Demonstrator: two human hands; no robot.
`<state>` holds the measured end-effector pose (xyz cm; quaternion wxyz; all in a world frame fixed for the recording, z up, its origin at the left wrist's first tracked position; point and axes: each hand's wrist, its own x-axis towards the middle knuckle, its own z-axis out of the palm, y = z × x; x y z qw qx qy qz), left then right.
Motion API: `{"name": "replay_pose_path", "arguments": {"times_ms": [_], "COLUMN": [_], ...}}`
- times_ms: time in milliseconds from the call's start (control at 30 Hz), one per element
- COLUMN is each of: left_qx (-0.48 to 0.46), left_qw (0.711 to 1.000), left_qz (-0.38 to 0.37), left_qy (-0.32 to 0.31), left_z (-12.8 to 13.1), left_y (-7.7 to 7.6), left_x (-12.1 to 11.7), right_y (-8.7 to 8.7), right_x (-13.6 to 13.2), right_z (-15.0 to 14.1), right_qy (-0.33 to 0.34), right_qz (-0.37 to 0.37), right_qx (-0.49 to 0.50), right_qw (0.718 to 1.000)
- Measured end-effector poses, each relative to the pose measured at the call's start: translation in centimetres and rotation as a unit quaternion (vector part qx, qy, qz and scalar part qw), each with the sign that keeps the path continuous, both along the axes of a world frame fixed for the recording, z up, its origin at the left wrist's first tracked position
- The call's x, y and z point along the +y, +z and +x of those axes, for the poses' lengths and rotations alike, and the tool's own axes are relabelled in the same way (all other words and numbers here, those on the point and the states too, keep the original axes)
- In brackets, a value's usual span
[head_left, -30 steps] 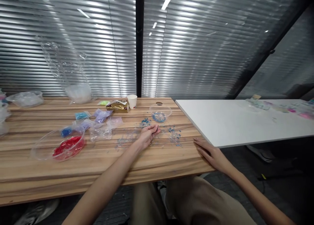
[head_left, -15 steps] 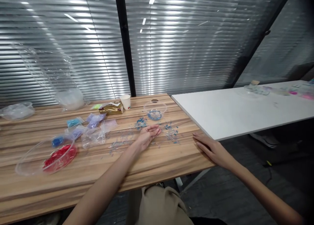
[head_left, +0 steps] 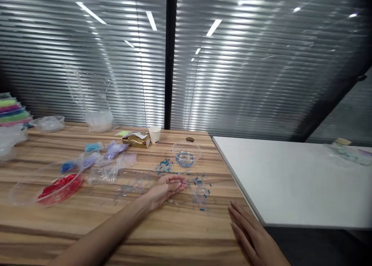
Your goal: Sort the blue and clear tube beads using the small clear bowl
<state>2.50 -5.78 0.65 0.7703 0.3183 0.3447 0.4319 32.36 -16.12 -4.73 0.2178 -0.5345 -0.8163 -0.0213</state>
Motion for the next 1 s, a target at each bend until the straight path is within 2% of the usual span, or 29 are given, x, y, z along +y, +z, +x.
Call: {"name": "replay_pose_path", "arguments": {"times_ms": [167,400,533,633,700,767,867,1000], "left_qx": [-0.025,-0.054,-0.06,-0.062,-0.071,-0.086,-0.092,-0.091], "left_qw": [0.999,0.998,0.997,0.995,0.993,0.991,0.988,0.987], "left_qz": [-0.001,-0.031,-0.051,-0.061,-0.064,-0.063,-0.059,-0.075], "left_qy": [-0.021,-0.006,0.021,0.052,0.072,0.087,0.105,0.107], "left_z": [0.0,0.0,-0.1,-0.4,-0.6,-0.8,-1.0,-1.2], "left_y": [-0.6,0.2,0.8,1.0,0.9,0.6,0.2,0.5], "left_x": [-0.3,-0.6,-0.5,-0.2,0.1,0.4,0.9,1.3], "right_y": [1.3,4.0,7.3,9.9,10.6,10.1,8.0,4.9], "right_x": [0.7,1.7,2.5,3.9,5.3,7.1,9.5,11.2], "right_z": [-0.1,-1.3,-3.7,-7.2,-9.9,-12.5,-15.3,-16.6], "right_qy": [0.056,0.12,0.131,0.155,0.194,0.223,0.241,0.257], "right_qz": [0.063,0.148,0.17,0.161,0.154,0.145,0.189,0.233], "right_qx": [-0.117,-0.196,-0.167,-0.104,-0.045,0.013,0.062,0.111], "right_qw": [0.99,0.962,0.962,0.969,0.968,0.964,0.95,0.931]}}
